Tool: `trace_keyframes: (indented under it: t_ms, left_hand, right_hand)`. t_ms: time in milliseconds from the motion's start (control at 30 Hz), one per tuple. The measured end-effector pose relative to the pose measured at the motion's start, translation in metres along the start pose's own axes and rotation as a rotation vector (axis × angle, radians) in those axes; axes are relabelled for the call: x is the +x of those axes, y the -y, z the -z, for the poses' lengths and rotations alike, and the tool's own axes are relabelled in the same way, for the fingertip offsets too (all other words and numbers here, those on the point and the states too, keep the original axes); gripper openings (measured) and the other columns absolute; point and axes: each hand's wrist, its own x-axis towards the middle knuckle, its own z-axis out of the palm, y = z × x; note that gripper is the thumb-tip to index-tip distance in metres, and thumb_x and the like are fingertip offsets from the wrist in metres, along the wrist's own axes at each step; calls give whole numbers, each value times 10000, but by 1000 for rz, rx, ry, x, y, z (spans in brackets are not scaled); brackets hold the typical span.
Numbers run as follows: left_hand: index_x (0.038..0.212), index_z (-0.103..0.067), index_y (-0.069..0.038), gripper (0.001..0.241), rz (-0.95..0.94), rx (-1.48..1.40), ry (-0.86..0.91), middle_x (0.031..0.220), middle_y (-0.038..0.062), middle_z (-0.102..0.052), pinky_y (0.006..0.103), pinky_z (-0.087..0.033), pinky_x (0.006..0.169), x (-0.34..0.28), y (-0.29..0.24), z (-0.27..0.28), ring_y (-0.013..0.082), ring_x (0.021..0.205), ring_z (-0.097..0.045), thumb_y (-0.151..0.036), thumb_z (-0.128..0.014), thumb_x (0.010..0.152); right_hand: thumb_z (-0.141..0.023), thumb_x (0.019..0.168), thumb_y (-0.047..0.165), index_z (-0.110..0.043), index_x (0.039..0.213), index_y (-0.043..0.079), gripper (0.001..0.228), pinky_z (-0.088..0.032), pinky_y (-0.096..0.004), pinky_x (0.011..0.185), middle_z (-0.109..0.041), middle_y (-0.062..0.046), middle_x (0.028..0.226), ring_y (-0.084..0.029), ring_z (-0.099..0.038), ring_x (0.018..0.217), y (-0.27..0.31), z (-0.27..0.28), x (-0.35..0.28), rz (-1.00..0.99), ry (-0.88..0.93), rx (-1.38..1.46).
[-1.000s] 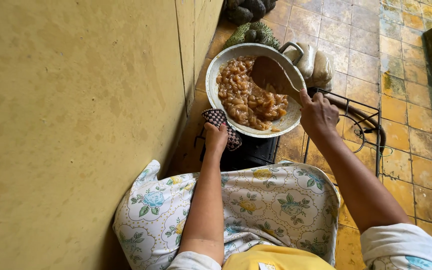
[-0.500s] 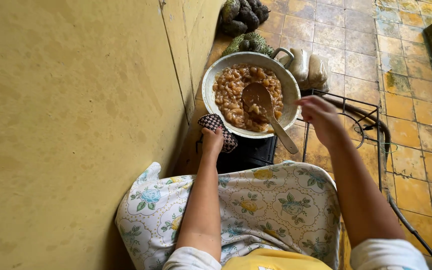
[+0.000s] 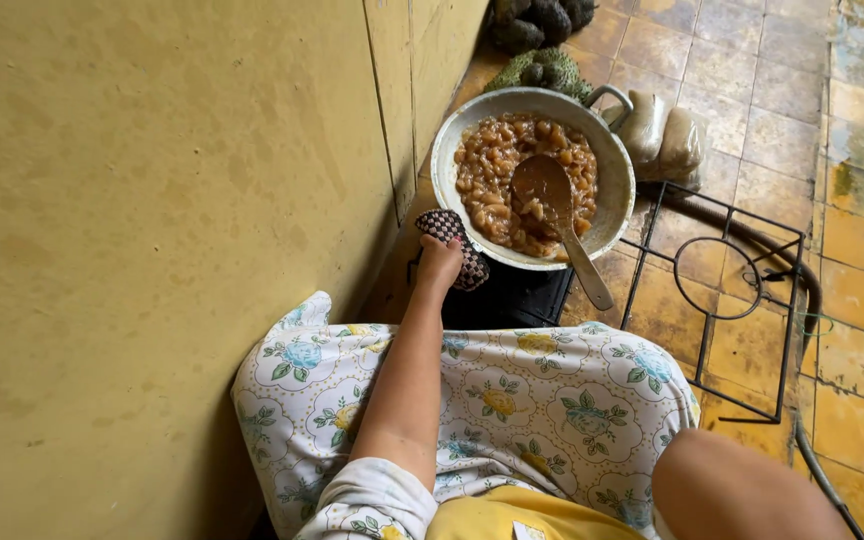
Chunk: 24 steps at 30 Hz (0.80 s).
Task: Stirring a thick brown mixture in a pan on a stove using a wooden spoon
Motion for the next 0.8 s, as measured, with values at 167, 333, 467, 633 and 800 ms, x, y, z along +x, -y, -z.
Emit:
trace_keyframes:
  t_ms: [167, 333, 467, 633, 800]
  left_hand:
    - [1302, -319, -1, 535, -1, 30, 1, 1308, 281, -615, 531, -495, 1040, 7, 3, -3, 432, 1232, -623, -433, -407, 998]
    - [1323, -303, 22, 527, -28, 38, 44, 1321, 294, -610, 537, -474, 1065, 1, 0, 3, 433, 1254, -610, -376, -398, 989]
    - [1255, -335, 79, 527, -36, -52, -20, 1144, 328, -650, 527, -503, 917, 13, 10, -4, 471, 961, -668, -365, -425, 984]
    - [1212, -364, 109, 515, -100, -82, -76, 1086, 348, -653, 511, -521, 885, 25, 17, -13, 480, 904, -670, -337, -455, 971]
    - [1218, -405, 132, 517, -76, -168, -91, 1110, 368, -636, 506, -524, 897, 28, 15, -14, 485, 921, -665, -304, -481, 952]
  right_hand:
    - [-586, 986, 445, -701, 773, 163, 372, -308, -341, 687, -522, 26, 694, -137, -407, 660, -52, 4, -27, -45, 94, -114]
    - [-512, 1027, 494, -708, 797, 137, 467, -313, -355, 711, -504, 18, 697, -141, -405, 663, -91, 4, -43, -105, 150, -268]
    - [-454, 1058, 533, -713, 816, 116, 547, -317, -367, 730, -489, 13, 700, -144, -403, 665, -98, -4, -35, -145, 176, -397]
    - [-396, 1090, 574, -718, 835, 96, 630, -321, -379, 749, -474, 7, 703, -147, -402, 667, -54, -44, 13, -171, 199, -549]
    - [-548, 1078, 497, -756, 856, -18, 598, -396, -415, 721, -561, -58, 717, -222, -486, 679, -24, -71, 25, -213, 26, -561]
